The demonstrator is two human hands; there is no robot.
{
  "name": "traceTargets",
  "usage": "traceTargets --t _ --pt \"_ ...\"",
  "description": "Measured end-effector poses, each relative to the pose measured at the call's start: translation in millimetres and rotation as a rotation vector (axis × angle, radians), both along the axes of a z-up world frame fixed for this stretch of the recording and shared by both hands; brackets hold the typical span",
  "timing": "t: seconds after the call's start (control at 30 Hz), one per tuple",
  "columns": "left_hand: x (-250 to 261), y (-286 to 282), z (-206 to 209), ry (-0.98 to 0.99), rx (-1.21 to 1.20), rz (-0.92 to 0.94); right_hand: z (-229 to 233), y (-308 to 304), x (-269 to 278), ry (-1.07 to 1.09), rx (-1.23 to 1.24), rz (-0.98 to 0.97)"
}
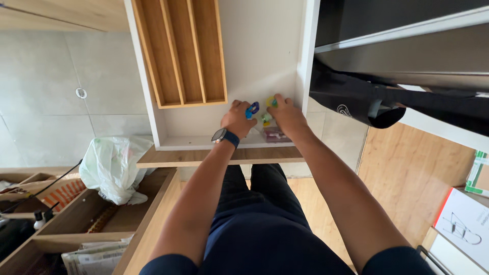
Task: The person empties a messy cutlery drawer onto a counter, wipes the empty drawer with a blue cloth, and then places wooden organizers into the drawer.
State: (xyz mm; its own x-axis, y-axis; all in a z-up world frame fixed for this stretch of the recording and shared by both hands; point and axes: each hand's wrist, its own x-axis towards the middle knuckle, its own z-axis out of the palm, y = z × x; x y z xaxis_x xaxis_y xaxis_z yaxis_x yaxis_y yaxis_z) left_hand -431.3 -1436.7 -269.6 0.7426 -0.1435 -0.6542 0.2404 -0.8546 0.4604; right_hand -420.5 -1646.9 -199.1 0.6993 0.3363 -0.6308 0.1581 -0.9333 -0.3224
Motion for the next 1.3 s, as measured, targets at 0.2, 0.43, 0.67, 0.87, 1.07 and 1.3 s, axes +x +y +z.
traceTargets --t 0.2,0.43,0.67,0.87,1.07,1.3 --pt "-10 20 44 -0.061 -0.1 0.148 -2 -10 9 -0.099 0.123 -0.133" --pt "-33 60 95 -0.111 -0.198 0.401 18 -28 20 -0.174 0.408 -0.414" --pt "-76 119 174 -0.285 -0.29 0.678 68 0 26 -0.14 0.576 -0.518" --pt "-117 208 220 -0.318 -0.496 0.959 118 104 29 -0.049 0.745 -0.575" --pt "-148 351 236 -0.306 -0.67 1.212 138 281 29 0.066 0.859 -0.514" --pt "-157 556 278 -0.319 -0.513 1.272 137 523 49 0.297 0.907 -0.623"
